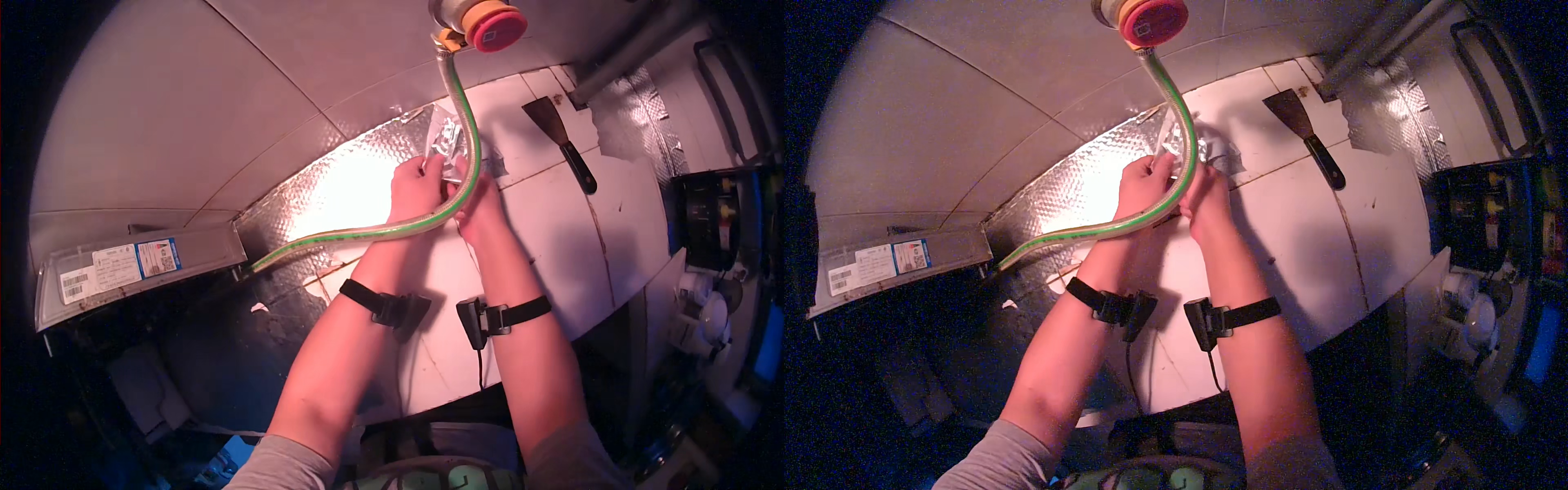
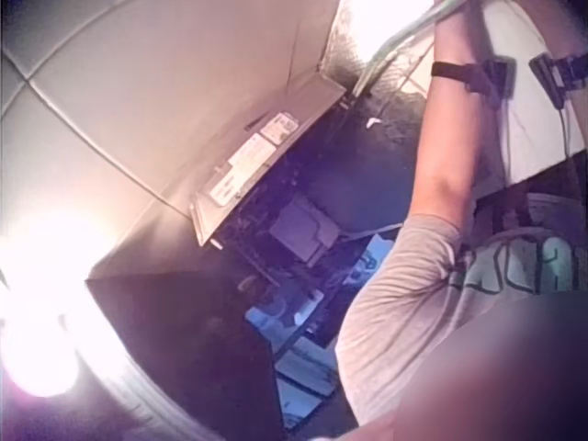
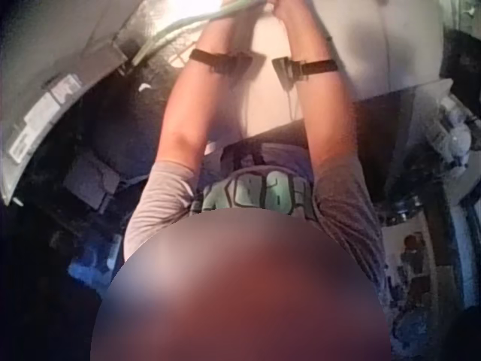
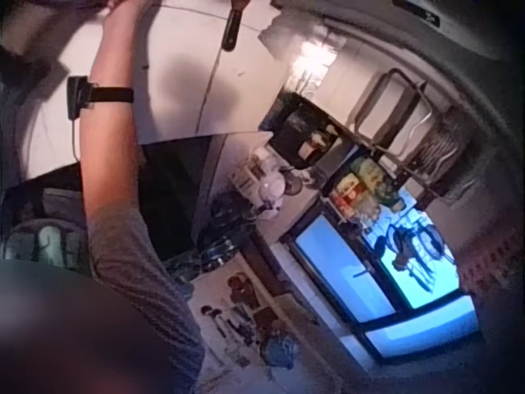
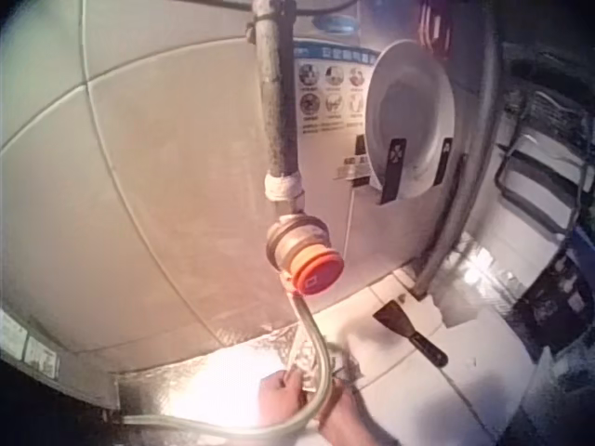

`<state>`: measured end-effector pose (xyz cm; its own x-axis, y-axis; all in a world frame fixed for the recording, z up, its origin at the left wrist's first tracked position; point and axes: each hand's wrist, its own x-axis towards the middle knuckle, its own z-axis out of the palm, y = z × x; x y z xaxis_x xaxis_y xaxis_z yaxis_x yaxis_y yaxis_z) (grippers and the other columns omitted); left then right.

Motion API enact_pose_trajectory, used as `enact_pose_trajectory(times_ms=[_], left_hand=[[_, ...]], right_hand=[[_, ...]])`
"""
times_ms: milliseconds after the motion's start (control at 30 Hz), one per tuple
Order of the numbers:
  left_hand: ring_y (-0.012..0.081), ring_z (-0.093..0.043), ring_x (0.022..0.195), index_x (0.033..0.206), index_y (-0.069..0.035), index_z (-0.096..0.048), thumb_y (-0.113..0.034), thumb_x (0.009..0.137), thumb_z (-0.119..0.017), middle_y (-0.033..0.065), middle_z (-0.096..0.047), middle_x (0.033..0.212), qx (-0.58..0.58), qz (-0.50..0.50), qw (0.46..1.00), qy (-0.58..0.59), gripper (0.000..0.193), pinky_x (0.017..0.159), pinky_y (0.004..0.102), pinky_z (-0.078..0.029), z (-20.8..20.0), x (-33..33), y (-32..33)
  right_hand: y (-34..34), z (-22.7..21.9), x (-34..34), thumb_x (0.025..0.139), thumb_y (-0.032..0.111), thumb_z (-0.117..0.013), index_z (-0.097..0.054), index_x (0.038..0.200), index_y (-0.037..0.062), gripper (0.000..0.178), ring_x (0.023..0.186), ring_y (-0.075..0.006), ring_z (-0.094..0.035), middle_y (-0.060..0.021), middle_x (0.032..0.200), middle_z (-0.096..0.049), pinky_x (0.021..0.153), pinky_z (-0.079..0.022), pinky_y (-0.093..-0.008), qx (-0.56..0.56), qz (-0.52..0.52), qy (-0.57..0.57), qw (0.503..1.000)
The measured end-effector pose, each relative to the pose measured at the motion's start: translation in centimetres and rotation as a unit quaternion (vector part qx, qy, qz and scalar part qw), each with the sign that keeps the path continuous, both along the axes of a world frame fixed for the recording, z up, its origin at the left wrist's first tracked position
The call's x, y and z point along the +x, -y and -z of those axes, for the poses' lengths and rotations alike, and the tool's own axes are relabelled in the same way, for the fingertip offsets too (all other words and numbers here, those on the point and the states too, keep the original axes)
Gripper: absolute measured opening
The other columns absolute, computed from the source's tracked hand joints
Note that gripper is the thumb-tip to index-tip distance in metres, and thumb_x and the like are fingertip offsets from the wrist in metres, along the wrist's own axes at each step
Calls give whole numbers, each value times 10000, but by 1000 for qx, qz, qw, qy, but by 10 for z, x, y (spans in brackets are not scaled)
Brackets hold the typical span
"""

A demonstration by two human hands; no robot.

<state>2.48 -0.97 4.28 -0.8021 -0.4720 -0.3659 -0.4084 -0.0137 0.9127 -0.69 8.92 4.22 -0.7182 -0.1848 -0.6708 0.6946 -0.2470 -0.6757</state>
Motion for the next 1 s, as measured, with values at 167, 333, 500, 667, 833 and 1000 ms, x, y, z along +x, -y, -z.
enact_pose_trajectory(times_ms=[167, 333, 500, 667, 833, 1000], left_hand=[[104, -491, 541, 753, 17, -625, -246, 938, -602, 38, -588, 645, 71, 7, 997, -13, 323, 498, 285, -402, -2, 0, 2], [109, -509, 547, 748, 27, -636, -253, 942, -592, 51, -595, 648, 52, 14, 998, -19, 343, 505, 288, -407, 17, 1, 9], [332, -685, 784, 882, 60, -698, -383, 886, -607, 232, -688, 788, 1, 36, 997, 66, 452, 743, 418, -513, 4, -8, 10], [421, -649, 924, 954, 80, -677, -409, 906, -574, 309, -658, 937, -142, 85, 984, 69, 502, 819, 457, -488, -4, -17, 6], [392, -643, 801, 885, 100, -654, -349, 935, -556, 284, -648, 820, -46, 77, 996, 4, 462, 757, 454, -482, 18, -19, 11], [207, -598, 569, 760, 68, -634, -319, 939, -576, 140, -622, 653, 96, 27, 995, 15, 430, 537, 356, -464, -1, -18, 4]], right_hand=[[13, 12, 9, 955, 315, -513, -609, 1012, 48, 289, 648, -157, -547, -63, 835, -597, 531, -413, -291, -93, 61, -18, 994], [24, 12, 15, 993, 344, -477, -604, 1079, 18, 359, 870, -186, -593, -86, 961, -611, 747, -480, -324, -59, 59, -64, 994], [27, 15, 11, 1024, 358, -418, -594, 1144, -3, 420, 922, -145, -600, -92, 1023, -625, 782, -491, -315, 47, 22, -109, 993], [22, 18, 7, 1038, 380, -340, -427, 1392, 12, 518, 1160, -179, -532, -112, 1308, -537, 964, -453, -326, 31, -40, -124, 991], [-13, 27, 5, 990, 365, -435, -553, 1074, -36, 426, 938, -372, -650, -264, 999, -648, 805, -506, -457, 410, -117, -372, 825], [-44, -14, -19, 927, 322, -572, -457, 1041, 60, 308, 860, -450, -636, -251, 914, -656, 740, -482, -520, 628, -186, -332, 679]])
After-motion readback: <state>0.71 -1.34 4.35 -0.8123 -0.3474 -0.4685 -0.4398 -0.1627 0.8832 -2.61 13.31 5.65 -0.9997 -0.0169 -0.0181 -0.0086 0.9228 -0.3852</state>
